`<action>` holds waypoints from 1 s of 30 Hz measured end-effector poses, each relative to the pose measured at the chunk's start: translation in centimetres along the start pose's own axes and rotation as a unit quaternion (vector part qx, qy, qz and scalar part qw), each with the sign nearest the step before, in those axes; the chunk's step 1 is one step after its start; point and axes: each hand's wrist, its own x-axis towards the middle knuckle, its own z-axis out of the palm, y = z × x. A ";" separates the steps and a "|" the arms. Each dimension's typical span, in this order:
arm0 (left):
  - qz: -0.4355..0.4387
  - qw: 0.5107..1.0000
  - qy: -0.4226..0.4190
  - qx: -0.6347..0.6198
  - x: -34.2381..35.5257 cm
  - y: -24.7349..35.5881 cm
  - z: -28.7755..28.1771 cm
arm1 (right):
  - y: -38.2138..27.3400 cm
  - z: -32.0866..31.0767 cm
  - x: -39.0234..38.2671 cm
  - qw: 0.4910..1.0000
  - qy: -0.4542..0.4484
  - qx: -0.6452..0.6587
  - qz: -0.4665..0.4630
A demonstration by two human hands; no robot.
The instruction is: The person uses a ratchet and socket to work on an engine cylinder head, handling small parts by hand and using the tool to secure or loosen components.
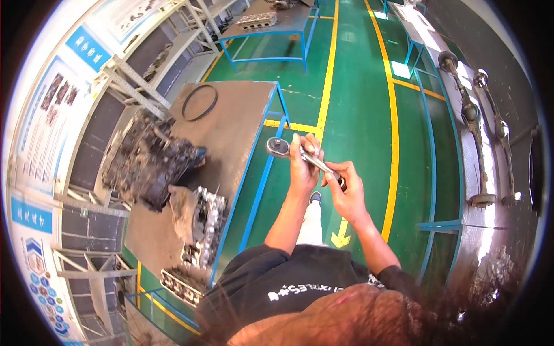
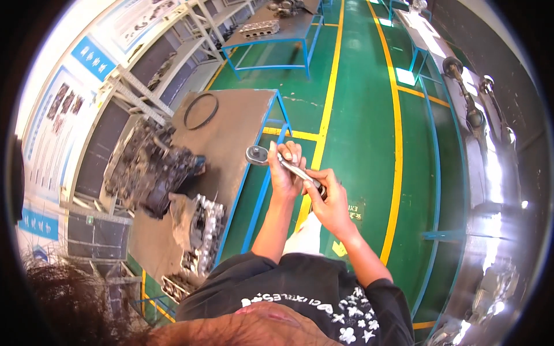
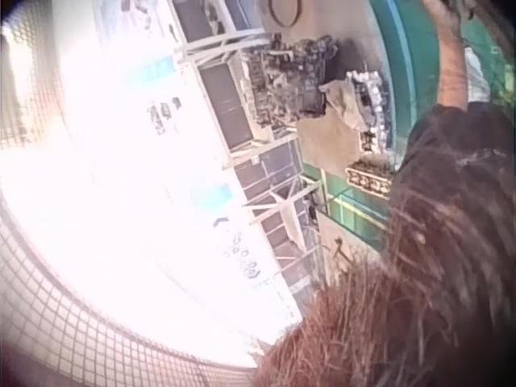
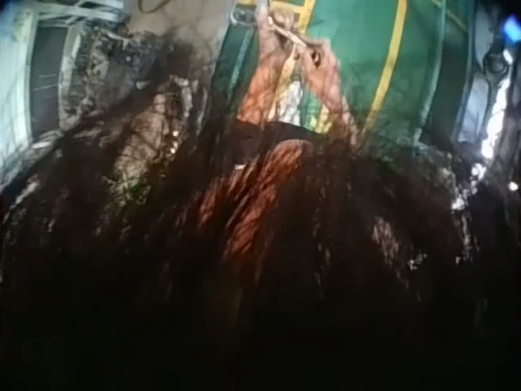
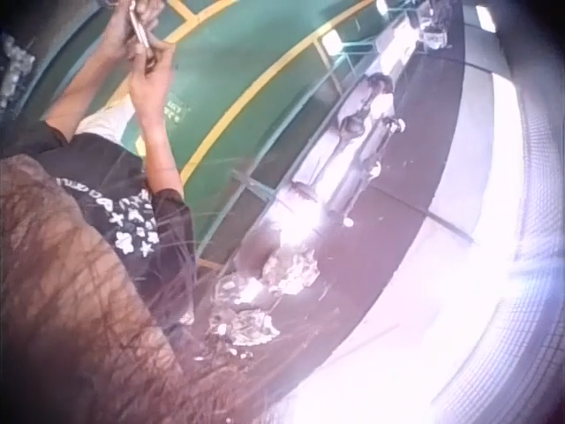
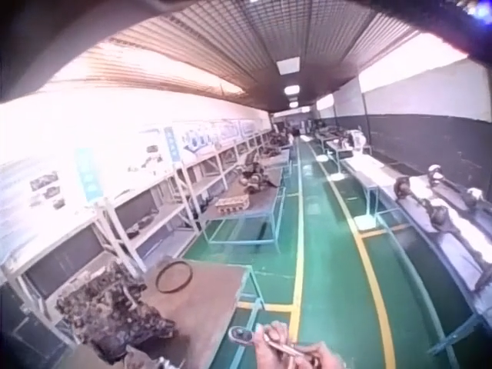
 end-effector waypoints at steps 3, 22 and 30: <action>0.069 0.996 -0.052 0.030 14.3 -1.8 1.1 | 3.5 -2.3 13.1 0.998 -0.053 -0.001 0.036; 0.196 0.971 -0.009 0.136 85.2 -23.1 13.4 | 14.6 -28.5 81.1 0.999 0.041 -0.033 0.009; 0.221 0.967 0.077 0.099 113.5 -31.8 16.1 | 21.1 -37.6 109.7 0.928 0.151 -0.244 -0.237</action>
